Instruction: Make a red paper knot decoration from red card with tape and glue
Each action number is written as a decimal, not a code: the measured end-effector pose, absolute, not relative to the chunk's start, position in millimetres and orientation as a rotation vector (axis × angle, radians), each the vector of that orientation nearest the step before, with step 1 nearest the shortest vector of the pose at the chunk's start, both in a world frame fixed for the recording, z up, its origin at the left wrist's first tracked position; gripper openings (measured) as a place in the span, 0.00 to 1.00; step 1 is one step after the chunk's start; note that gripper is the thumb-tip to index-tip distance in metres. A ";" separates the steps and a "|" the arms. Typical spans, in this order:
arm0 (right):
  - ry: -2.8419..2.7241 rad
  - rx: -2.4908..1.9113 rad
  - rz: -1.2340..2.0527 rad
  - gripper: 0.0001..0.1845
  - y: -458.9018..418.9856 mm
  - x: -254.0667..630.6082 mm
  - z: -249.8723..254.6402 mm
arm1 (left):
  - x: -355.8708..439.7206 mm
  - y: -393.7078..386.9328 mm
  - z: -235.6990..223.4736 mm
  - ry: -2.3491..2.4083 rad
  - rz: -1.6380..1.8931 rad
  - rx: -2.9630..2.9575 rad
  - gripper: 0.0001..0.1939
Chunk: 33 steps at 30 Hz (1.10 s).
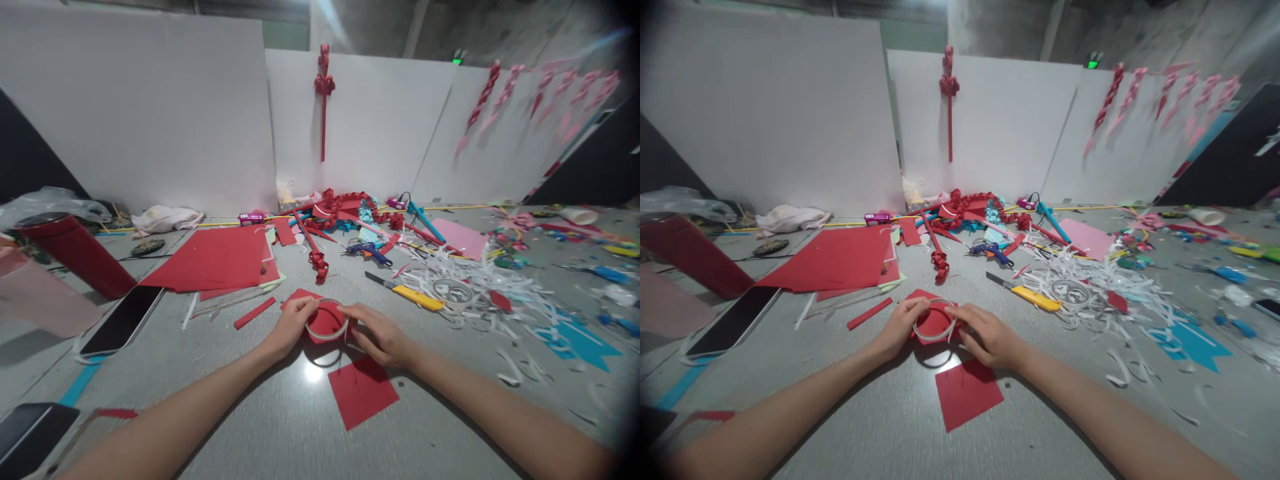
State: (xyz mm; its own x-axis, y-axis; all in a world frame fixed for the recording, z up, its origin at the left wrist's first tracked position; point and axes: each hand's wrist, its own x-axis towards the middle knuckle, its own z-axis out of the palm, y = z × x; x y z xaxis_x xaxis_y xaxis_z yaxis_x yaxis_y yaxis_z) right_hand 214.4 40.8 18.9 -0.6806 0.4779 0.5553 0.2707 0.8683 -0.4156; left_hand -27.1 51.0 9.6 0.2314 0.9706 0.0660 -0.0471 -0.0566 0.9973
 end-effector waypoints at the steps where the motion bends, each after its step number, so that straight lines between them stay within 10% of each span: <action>1: -2.349 -0.563 0.363 0.25 40.8 213.2 17.9 | -27.5 50.6 10.5 0.968 1.081 1.348 0.23; 13: -1.960 -0.622 0.050 0.03 47.0 219.2 5.0 | -27.6 54.0 1.6 1.044 1.142 1.406 0.09; 22: -2.042 -0.769 0.173 0.08 45.3 209.4 4.9 | -23.0 54.8 -0.9 0.958 1.269 1.284 0.29; 33: -2.148 -0.944 0.536 0.15 29.1 192.0 23.5 | -27.2 45.5 10.4 1.207 1.485 1.809 0.11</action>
State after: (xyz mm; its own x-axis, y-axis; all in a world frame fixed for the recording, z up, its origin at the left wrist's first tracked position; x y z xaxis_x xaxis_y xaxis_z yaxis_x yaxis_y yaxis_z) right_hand 192.0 29.1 23.5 -0.4737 0.7592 0.4463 0.4606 0.6455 -0.6092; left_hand -27.2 45.5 10.4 0.0106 0.8643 0.5028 0.3154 -0.4801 0.8186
